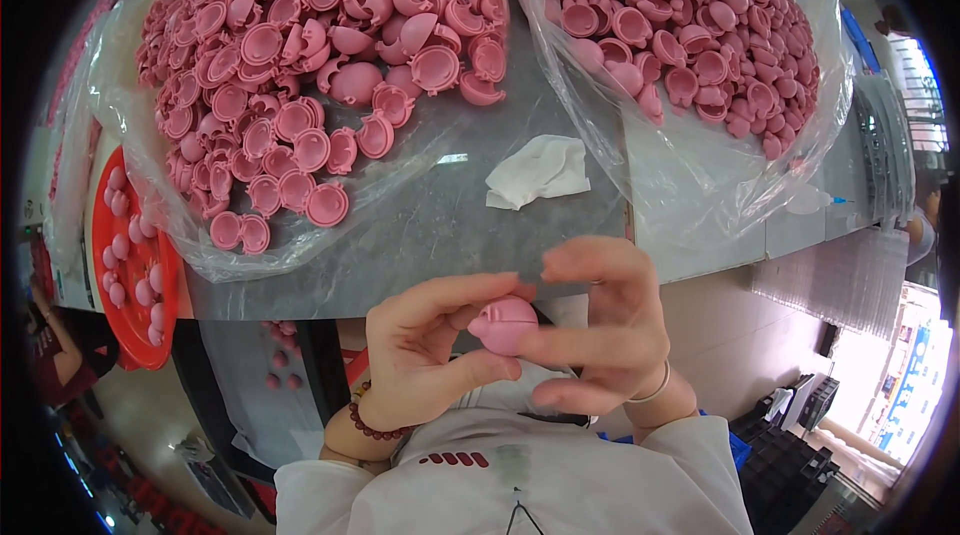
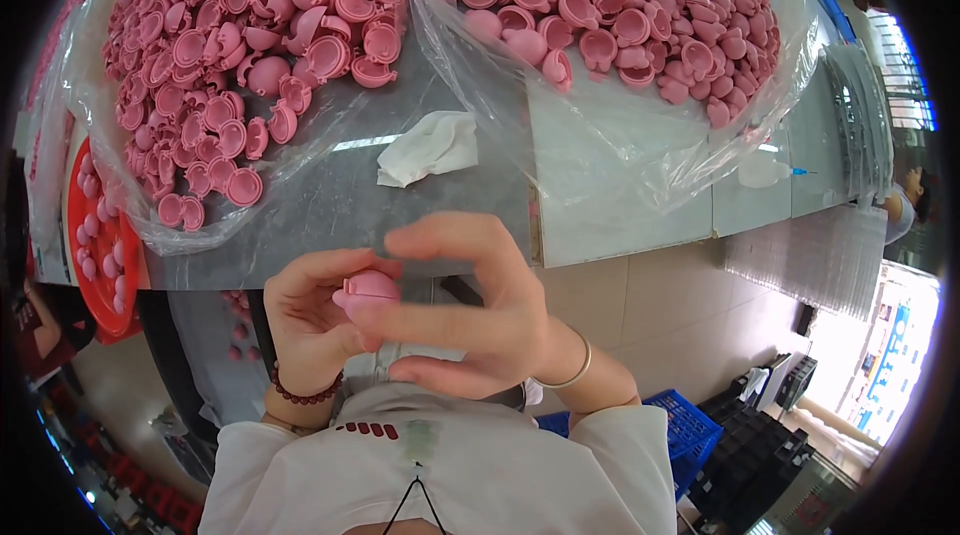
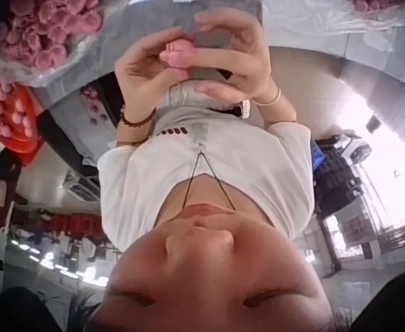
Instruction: Assembling small pink plastic components using a squeeze bottle applicator at a factory workstation.
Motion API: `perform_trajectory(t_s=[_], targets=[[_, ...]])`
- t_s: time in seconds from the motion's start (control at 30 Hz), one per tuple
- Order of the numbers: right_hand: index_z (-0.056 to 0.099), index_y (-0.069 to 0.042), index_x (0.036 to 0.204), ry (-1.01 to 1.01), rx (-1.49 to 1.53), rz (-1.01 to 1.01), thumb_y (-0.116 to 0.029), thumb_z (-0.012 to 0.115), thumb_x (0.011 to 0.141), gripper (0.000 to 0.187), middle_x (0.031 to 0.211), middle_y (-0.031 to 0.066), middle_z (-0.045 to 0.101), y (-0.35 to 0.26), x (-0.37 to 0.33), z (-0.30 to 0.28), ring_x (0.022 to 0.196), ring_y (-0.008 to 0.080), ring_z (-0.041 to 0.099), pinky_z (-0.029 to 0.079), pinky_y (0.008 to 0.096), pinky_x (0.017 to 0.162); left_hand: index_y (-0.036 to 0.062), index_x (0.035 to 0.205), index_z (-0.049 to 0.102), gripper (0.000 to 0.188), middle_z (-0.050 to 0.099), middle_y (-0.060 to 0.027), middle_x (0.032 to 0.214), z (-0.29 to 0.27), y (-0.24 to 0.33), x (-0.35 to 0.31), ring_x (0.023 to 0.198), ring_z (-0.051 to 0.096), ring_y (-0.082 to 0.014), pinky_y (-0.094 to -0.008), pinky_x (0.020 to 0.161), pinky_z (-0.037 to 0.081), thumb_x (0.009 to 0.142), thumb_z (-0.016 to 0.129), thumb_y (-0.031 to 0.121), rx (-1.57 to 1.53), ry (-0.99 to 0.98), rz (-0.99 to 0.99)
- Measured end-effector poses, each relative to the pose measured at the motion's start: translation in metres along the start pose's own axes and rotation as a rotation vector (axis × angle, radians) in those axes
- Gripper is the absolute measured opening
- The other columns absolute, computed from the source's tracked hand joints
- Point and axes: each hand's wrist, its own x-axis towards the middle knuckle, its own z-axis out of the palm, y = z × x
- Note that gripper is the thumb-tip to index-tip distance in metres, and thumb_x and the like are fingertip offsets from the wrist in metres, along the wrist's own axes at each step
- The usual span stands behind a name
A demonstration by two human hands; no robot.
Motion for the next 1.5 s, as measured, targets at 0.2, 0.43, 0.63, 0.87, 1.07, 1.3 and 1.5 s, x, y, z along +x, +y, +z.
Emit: perform_trajectory(t_s=[0.2, 0.43, 0.63, 0.87, 1.07, 1.3, 1.5], targets=[[0.048, 0.009, 0.111, -0.152, 0.265, 0.314, -0.034, 0.077, 0.062, 0.072, 0.110, 0.0198, 0.055, -0.004, -0.005, 0.014, 0.088, 0.0216, 0.058, 0.048, 0.0294, 0.072, -0.0075, 0.101, 0.055, 0.040, 0.058, -0.0155, 0.099, -0.002, 0.000, 0.003, 0.091, 0.057, -0.0202, -0.0293, 0.079, 0.045, 0.065, 0.073, 0.001, 0.145, -0.054, 0.027], [0.051, 0.007, 0.108, -0.081, 0.254, 0.268, -0.032, 0.077, 0.061, 0.067, 0.105, 0.0186, 0.058, -0.009, -0.001, 0.014, 0.087, 0.0245, 0.060, 0.047, 0.0317, 0.076, -0.0058, 0.101, 0.055, 0.040, 0.059, -0.0139, 0.095, -0.004, 0.000, 0.003, 0.085, 0.058, -0.0198, -0.0295, 0.078, 0.046, 0.069, 0.073, 0.009, 0.022, -0.079, -0.017], [0.057, 0.000, 0.102, -0.132, 0.298, 0.019, -0.029, 0.076, 0.063, 0.052, 0.099, 0.0169, 0.060, 0.003, 0.006, -0.002, 0.088, 0.0279, 0.059, 0.042, 0.0411, 0.087, -0.0024, 0.110, 0.050, 0.048, 0.057, -0.0111, 0.101, 0.000, -0.005, -0.001, 0.096, 0.055, -0.0216, -0.0322, 0.084, 0.044, 0.080, 0.062, 0.033, -0.503, -0.177, -0.414], [0.058, -0.002, 0.084, -0.078, 0.501, 0.234, -0.031, 0.073, 0.066, 0.037, 0.087, 0.0125, 0.061, -0.004, 0.002, 0.007, 0.083, 0.0278, 0.059, 0.039, 0.0435, 0.091, -0.0008, 0.117, 0.044, 0.061, 0.050, -0.0108, 0.111, 0.012, -0.012, -0.005, 0.104, 0.048, -0.0208, -0.0325, 0.088, 0.039, 0.079, 0.060, 0.044, -0.721, -0.139, -0.593], [0.038, 0.005, 0.117, 0.268, -0.046, -0.077, -0.040, 0.056, 0.081, 0.060, 0.113, 0.0241, 0.048, -0.004, -0.016, -0.035, 0.103, 0.0340, 0.050, 0.041, 0.0503, 0.087, 0.0026, 0.083, 0.055, 0.039, 0.052, -0.0105, 0.092, -0.028, 0.025, -0.006, 0.081, 0.051, -0.0203, -0.0291, 0.067, 0.042, 0.073, 0.066, 0.038, -0.124, -0.059, 0.089], [0.045, 0.003, 0.117, 1.054, -0.728, 0.572, -0.018, 0.062, 0.079, 0.046, 0.111, 0.0132, 0.052, 0.077, -0.092, -0.205, 0.095, 0.0185, 0.053, 0.042, 0.0281, 0.083, -0.0024, 0.103, 0.056, 0.033, 0.055, -0.0157, 0.108, -0.178, 0.156, -0.051, 0.100, 0.052, -0.0230, -0.0311, 0.084, 0.040, 0.082, 0.057, 0.024, 1.799, 1.110, 0.158], [0.057, 0.001, 0.107, 0.737, -0.797, 0.855, -0.021, 0.059, 0.082, 0.032, 0.089, 0.0057, 0.062, 0.084, -0.088, -0.218, 0.081, 0.0126, 0.055, 0.040, 0.0212, 0.073, 0.0008, 0.094, 0.059, 0.024, 0.059, -0.0094, 0.087, -0.133, 0.127, -0.009, 0.086, 0.054, -0.0226, -0.0315, 0.073, 0.042, 0.077, 0.063, 0.016, 1.849, 0.918, 0.325]])
